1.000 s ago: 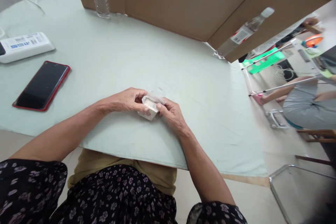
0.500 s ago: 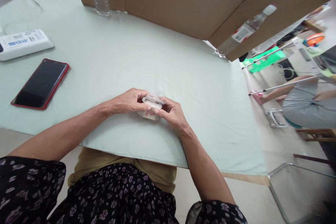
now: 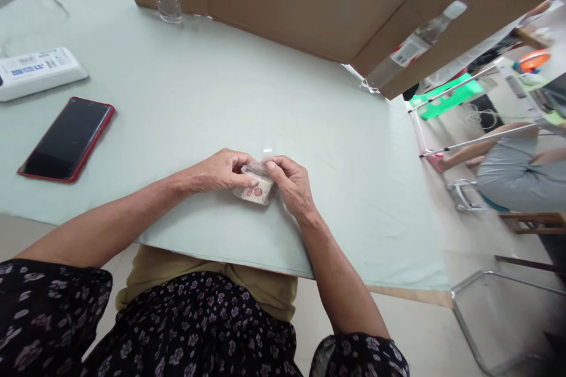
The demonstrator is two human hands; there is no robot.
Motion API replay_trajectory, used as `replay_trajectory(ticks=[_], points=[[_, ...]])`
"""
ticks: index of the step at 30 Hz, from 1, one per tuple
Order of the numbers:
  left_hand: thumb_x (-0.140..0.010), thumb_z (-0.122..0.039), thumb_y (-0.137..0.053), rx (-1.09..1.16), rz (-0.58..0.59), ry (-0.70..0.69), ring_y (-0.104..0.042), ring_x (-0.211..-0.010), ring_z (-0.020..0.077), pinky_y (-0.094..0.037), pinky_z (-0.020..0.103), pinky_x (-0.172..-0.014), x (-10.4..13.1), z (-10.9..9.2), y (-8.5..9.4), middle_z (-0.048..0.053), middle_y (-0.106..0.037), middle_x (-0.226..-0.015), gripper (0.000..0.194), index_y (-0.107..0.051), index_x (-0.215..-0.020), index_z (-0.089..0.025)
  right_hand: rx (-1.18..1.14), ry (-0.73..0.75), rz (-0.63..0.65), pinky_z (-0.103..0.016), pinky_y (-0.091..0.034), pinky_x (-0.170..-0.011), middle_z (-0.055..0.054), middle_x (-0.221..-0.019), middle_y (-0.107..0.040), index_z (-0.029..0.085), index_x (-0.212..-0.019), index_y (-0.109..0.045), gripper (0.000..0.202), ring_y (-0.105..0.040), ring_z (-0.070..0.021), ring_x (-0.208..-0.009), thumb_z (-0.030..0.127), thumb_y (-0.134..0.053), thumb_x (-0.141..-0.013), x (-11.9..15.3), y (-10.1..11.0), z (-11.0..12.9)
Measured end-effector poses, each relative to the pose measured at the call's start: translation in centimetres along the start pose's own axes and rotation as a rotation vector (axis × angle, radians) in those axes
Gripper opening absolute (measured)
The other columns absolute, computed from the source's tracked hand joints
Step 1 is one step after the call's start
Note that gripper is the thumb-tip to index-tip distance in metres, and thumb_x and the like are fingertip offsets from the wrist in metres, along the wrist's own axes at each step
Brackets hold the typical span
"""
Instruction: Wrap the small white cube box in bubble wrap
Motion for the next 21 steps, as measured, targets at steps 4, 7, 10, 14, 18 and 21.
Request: replay_trajectory(ticks=[4, 7, 10, 14, 18, 21], points=[[-0.079, -0.039, -0.073, -0.067, 0.007, -0.005, -0.065, -0.075, 0.0148, -0.047, 0.026, -0.068, 0.2, -0.3, 0.2, 0.003, -0.074, -0.089, 0.032, -0.074, -0.102, -0.017, -0.028, 0.000, -0.030, -0.030, -0.049, -0.074, -0.001, -0.083, -0.069, 0.022, -0.086, -0.071, 0.033, -0.060, -0.0155, -0.077, 0.054, -0.071, -0.085, 0.0, -0.2, 0.0], [-0.080, -0.041, -0.073, -0.113, 0.008, -0.007, -0.063, -0.072, 0.0144, -0.044, 0.025, -0.064, 0.3, -0.4, 0.3, 0.002, -0.073, -0.086, 0.031, -0.075, -0.101, -0.018, 0.002, -0.004, -0.028, -0.032, -0.050, -0.076, -0.001, -0.084, -0.070, 0.023, -0.089, -0.072, 0.031, -0.060, -0.0159, -0.076, 0.053, -0.071, -0.086, 0.1, -0.3, 0.1], [-0.082, -0.042, -0.071, -0.126, 0.003, -0.023, -0.062, -0.071, 0.0141, -0.043, 0.024, -0.063, 0.3, -0.5, 0.4, 0.003, -0.074, -0.086, 0.032, -0.076, -0.102, -0.018, 0.020, 0.010, -0.051, -0.032, -0.050, -0.077, -0.001, -0.085, -0.070, 0.023, -0.089, -0.072, 0.027, -0.060, -0.0158, -0.077, 0.049, -0.070, -0.087, 0.3, -0.2, 0.3], [-0.085, -0.040, -0.066, -0.163, -0.027, -0.053, -0.062, -0.074, 0.0140, -0.044, 0.024, -0.066, 0.2, -0.8, 0.5, 0.003, -0.074, -0.086, 0.029, -0.076, -0.098, -0.016, 0.038, 0.048, -0.090, -0.031, -0.049, -0.079, -0.001, -0.088, -0.071, 0.023, -0.091, -0.071, 0.013, -0.060, -0.0152, -0.079, 0.036, -0.068, -0.090, 0.6, 0.0, 0.8], [-0.085, -0.042, -0.064, -0.127, -0.106, -0.077, -0.062, -0.077, 0.0148, -0.046, 0.025, -0.070, 0.2, -0.9, 1.0, 0.003, -0.073, -0.086, 0.032, -0.075, -0.097, -0.015, 0.070, 0.134, -0.115, -0.032, -0.050, -0.085, -0.001, -0.092, -0.072, 0.024, -0.091, -0.070, 0.005, -0.064, -0.0160, -0.086, 0.026, -0.065, -0.091, 1.0, -0.1, 1.7], [-0.086, -0.046, -0.061, -0.121, -0.174, -0.081, -0.060, -0.075, 0.0147, -0.044, 0.025, -0.067, 0.1, -0.6, 1.4, 0.004, -0.072, -0.084, 0.037, -0.075, -0.097, -0.014, 0.130, 0.217, -0.102, -0.035, -0.051, -0.092, -0.003, -0.102, -0.073, 0.025, -0.091, -0.071, 0.008, -0.066, -0.0183, -0.098, 0.025, -0.063, -0.092, 1.3, -0.3, 2.5]])
Point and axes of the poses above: each hand's wrist, its own x-axis away from the middle knuckle, its own y-axis out of the back of the hand, z = x × y, the point moved 10 cm from there along -x, towards the middle knuckle
